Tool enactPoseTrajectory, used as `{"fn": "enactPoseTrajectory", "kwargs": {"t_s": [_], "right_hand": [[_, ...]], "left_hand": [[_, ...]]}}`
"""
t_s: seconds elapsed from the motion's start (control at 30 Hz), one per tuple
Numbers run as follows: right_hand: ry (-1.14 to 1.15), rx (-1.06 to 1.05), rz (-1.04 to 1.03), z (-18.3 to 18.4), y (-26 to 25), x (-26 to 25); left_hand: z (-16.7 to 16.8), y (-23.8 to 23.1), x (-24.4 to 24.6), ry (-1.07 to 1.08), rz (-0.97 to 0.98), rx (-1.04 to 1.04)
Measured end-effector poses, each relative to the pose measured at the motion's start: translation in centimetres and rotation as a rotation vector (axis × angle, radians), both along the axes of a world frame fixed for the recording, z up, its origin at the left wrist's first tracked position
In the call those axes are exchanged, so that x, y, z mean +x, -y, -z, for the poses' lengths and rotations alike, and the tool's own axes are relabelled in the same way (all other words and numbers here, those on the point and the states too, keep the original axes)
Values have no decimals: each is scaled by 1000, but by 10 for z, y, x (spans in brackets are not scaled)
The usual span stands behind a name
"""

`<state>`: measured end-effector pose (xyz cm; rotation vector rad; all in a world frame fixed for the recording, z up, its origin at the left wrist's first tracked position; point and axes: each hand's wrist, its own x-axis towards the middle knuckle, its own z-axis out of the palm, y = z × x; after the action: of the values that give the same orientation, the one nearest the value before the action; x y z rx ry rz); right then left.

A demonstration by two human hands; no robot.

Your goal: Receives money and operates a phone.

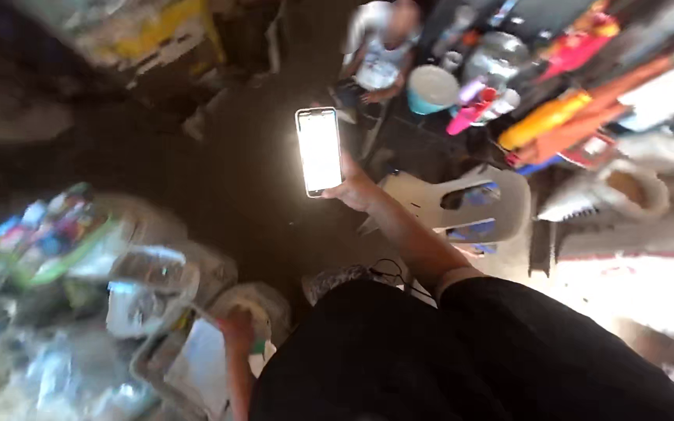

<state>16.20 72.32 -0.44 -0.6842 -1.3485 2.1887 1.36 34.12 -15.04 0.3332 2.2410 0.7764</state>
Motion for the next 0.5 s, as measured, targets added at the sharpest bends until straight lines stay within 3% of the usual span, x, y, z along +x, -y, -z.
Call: {"fn": "enactPoseTrajectory", "kwargs": {"t_s": [0.1,0.27,0.4,0.5], "right_hand": [[-88,-49,108,-15,-31,46],[-106,-49,361,-6,-78,116],[-206,-96,499,5,-111,153],[-272,-120,533,11,-137,167]], "left_hand": [[24,-73,2,112,327,-24],[35,-166,0,264,734,-244],[76,-210,-17,211,861,-303],[90,-230,-41,380,856,-277]]}}
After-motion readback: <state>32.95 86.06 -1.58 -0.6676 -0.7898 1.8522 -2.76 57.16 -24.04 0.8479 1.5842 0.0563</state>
